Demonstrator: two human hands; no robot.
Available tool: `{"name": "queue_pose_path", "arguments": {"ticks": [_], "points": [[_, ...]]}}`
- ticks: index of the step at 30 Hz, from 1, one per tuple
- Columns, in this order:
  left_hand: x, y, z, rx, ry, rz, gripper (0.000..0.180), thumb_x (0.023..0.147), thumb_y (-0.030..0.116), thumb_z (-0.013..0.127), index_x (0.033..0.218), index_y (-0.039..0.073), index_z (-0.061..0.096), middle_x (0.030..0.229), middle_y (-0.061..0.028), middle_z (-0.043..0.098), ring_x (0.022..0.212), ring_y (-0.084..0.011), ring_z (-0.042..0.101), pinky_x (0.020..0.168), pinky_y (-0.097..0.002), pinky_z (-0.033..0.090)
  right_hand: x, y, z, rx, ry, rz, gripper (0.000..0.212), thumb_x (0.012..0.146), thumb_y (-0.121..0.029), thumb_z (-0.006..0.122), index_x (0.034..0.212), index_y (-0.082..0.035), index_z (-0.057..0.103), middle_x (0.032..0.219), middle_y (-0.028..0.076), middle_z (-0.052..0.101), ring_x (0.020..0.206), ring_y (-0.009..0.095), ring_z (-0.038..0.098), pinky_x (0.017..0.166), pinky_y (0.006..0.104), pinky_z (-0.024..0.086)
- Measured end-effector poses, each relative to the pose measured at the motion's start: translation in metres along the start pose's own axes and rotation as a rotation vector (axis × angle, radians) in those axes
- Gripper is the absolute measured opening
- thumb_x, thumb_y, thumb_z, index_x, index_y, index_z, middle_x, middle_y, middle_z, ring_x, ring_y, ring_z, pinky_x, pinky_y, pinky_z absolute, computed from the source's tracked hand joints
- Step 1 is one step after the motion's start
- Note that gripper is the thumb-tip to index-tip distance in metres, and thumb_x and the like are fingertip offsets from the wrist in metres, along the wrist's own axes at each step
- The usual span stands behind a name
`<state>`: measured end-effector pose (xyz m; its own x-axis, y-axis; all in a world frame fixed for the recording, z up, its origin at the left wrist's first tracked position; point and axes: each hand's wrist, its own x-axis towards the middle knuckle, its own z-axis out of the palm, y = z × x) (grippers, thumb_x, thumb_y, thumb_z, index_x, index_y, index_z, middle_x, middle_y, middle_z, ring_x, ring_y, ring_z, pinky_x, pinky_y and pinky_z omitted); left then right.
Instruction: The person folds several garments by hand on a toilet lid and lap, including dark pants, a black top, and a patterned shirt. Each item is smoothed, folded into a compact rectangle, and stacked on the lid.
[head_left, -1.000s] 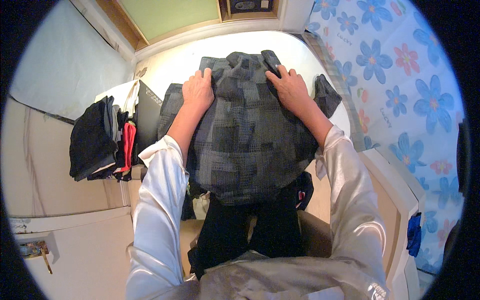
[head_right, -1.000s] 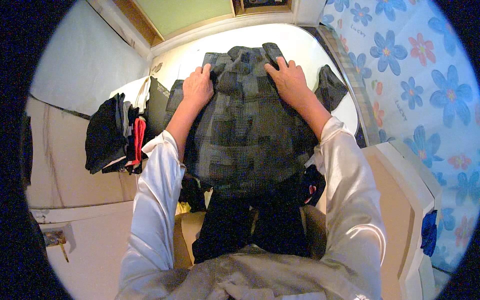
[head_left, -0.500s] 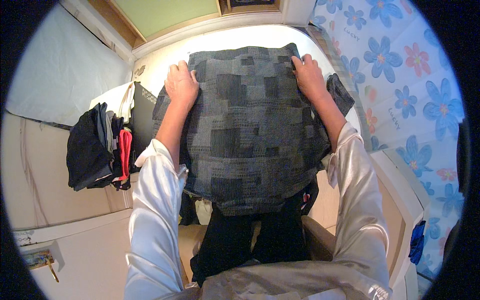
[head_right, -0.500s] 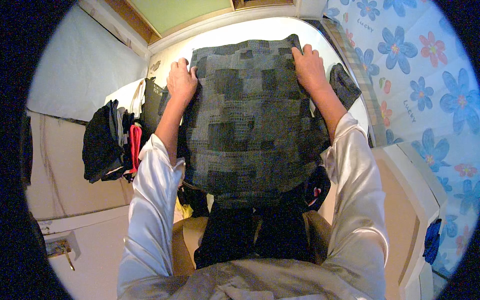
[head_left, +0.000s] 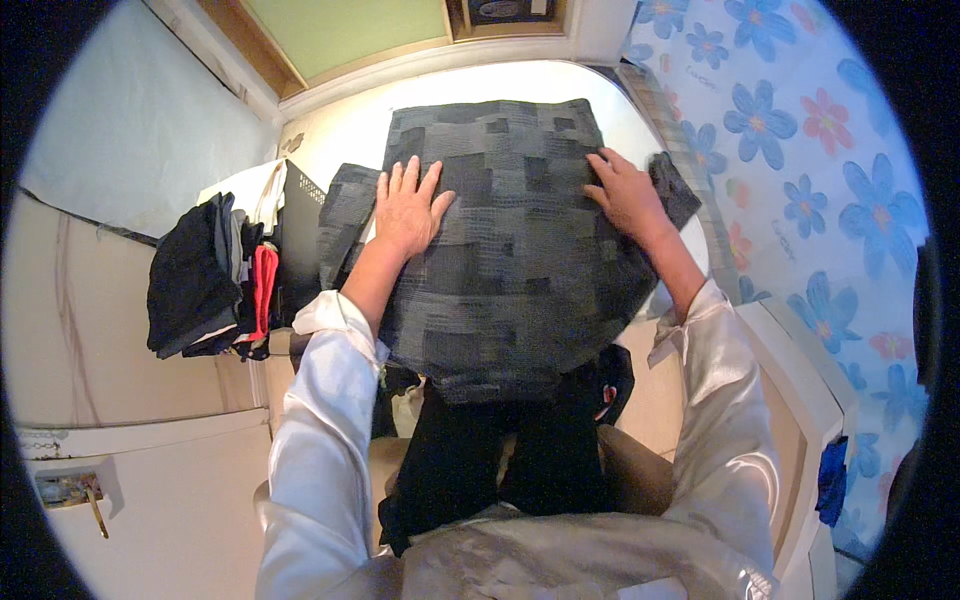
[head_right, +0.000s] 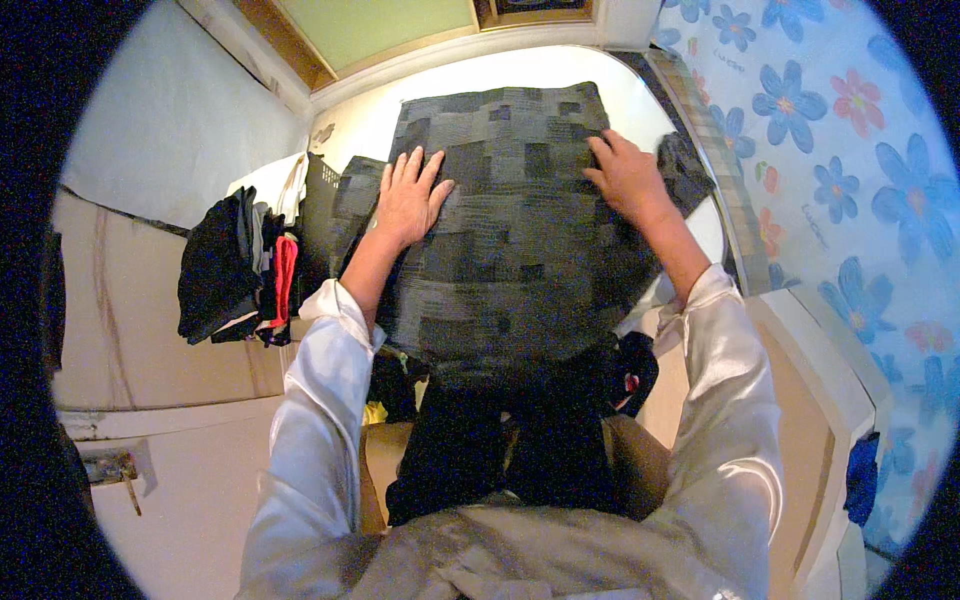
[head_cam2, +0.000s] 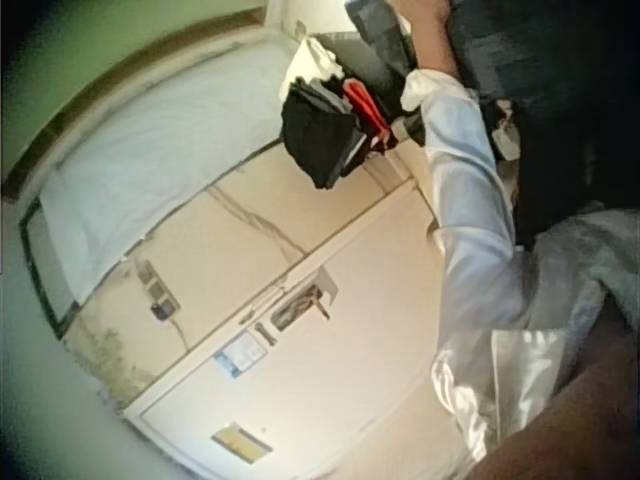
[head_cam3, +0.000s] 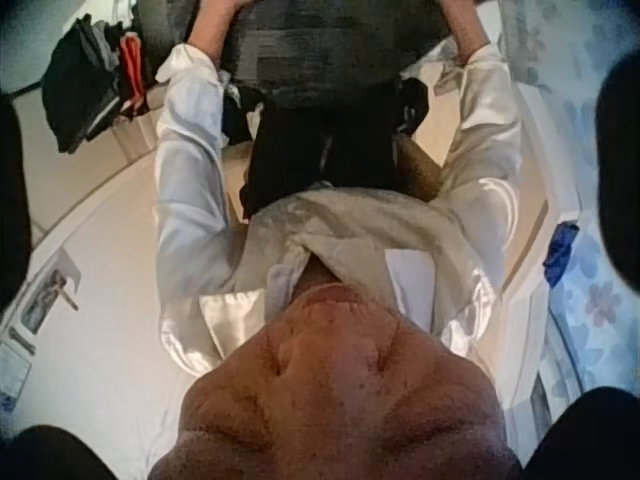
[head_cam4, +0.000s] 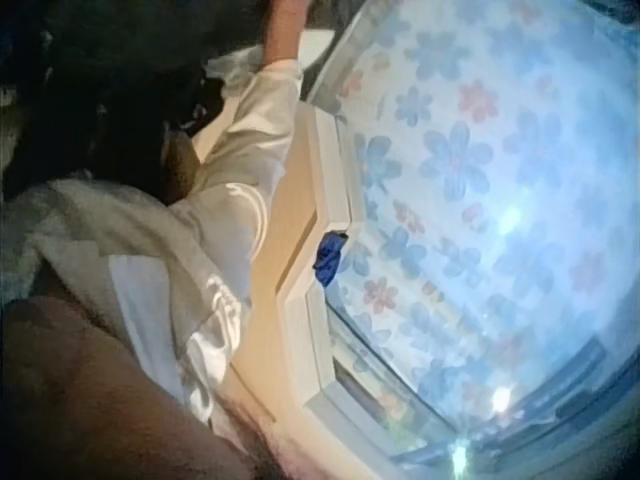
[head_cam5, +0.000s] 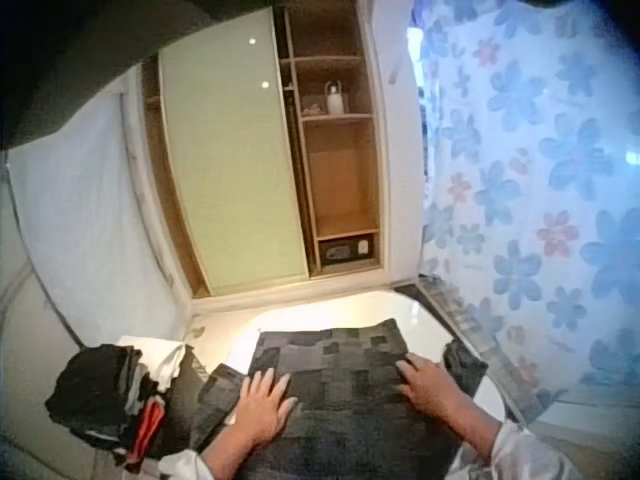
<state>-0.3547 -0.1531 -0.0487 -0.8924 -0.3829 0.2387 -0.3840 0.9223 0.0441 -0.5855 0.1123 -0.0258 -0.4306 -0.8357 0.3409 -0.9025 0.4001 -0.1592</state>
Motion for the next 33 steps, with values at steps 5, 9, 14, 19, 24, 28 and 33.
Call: {"name": "queue_pose_path", "arguments": {"ticks": [5, 9, 14, 19, 24, 28, 33], "points": [[-0.047, 0.057, -0.011, -0.153, -0.03, 0.126, 0.061, 0.1, 0.052, 0.043, 0.152, 0.02, 0.036, 0.156, -0.0181, 0.033, 0.144, -0.0394, 0.028, 0.118, -0.0553, 0.018, -0.052, -0.038, -0.007, 0.144, -0.024, -0.274, 0.044, 0.088, -0.02, 0.067, 0.13, -0.008, 0.058, 0.136, 0.018, 0.053, 0.119, 0.038, 0.056, 0.099, 0.0449, 0.047], [-0.057, 0.057, -0.001, -0.064, 0.051, 0.135, 0.06, 0.1, 0.05, 0.045, 0.152, 0.021, 0.036, 0.157, -0.017, 0.032, 0.145, -0.0396, 0.026, 0.118, -0.0555, 0.017, -0.056, -0.025, -0.022, 0.235, 0.067, -0.038, 0.036, 0.085, -0.017, 0.069, 0.12, -0.006, 0.062, 0.125, 0.016, 0.059, 0.115, 0.038, 0.056, 0.095, 0.0418, 0.047], [-0.081, 0.082, -0.033, -0.294, 0.091, 0.052, 0.063, 0.092, 0.037, 0.065, 0.144, 0.008, 0.043, 0.145, -0.0235, 0.042, 0.136, -0.0417, 0.037, 0.116, -0.0534, 0.022, -0.097, 0.027, -0.036, 0.116, 0.489, 0.529, 0.036, 0.084, -0.027, 0.072, 0.11, -0.002, 0.064, 0.11, 0.019, 0.065, 0.103, 0.037, 0.061, 0.09, 0.0437, 0.048], [-0.138, 0.142, -0.06, -0.527, 0.235, 0.136, 0.067, 0.08, 0.03, 0.077, 0.134, 0.002, 0.049, 0.133, -0.0217, 0.051, 0.126, -0.0415, 0.046, 0.114, -0.0543, 0.027, -0.108, 0.027, -0.017, 0.319, 0.195, 0.691, 0.051, 0.081, -0.049, 0.072, 0.103, -0.004, 0.064, 0.09, 0.015, 0.071, 0.087, 0.032, 0.069, 0.077, 0.0424, 0.053], [-0.185, 0.178, -0.057, -0.423, 0.017, 0.168, 0.077, 0.071, 0.027, 0.083, 0.137, 0.008, 0.05, 0.147, -0.0221, 0.039, 0.141, -0.0398, 0.031, 0.117, -0.0578, 0.019, -0.091, 0.02, -0.016, 0.21, 0.053, 0.68, 0.039, 0.079, -0.04, 0.073, 0.094, -0.006, 0.063, 0.082, 0.014, 0.067, 0.08, 0.029, 0.067, 0.072, 0.0402, 0.051], [-0.193, 0.172, -0.063, -0.412, -0.036, 0.199, 0.078, 0.07, 0.022, 0.084, 0.138, 0.009, 0.049, 0.15, -0.0215, 0.036, 0.144, -0.0388, 0.029, 0.117, -0.0578, 0.018, -0.113, 0.058, -0.014, 0.781, 0.412, 0.662, 0.026, 0.079, -0.021, 0.073, 0.078, -0.005, 0.053, 0.065, 0.004, 0.051, 0.056, 0.016, 0.047, 0.055, 0.033, 0.043], [-0.208, 0.159, -0.055, -0.391, -0.029, 0.166, 0.078, 0.07, 0.021, 0.084, 0.138, 0.009, 0.049, 0.152, -0.0189, 0.036, 0.145, -0.0373, 0.028, 0.118, -0.0576, 0.017, -0.131, 0.027, -0.045, 1.46, 0.566, 0.993, 0.016, 0.083, -0.012, 0.065, 0.081, -0.007, 0.05, 0.067, 0.005, 0.055, 0.046, 0.016, 0.051, 0.039, 0.0294, 0.04]]}}
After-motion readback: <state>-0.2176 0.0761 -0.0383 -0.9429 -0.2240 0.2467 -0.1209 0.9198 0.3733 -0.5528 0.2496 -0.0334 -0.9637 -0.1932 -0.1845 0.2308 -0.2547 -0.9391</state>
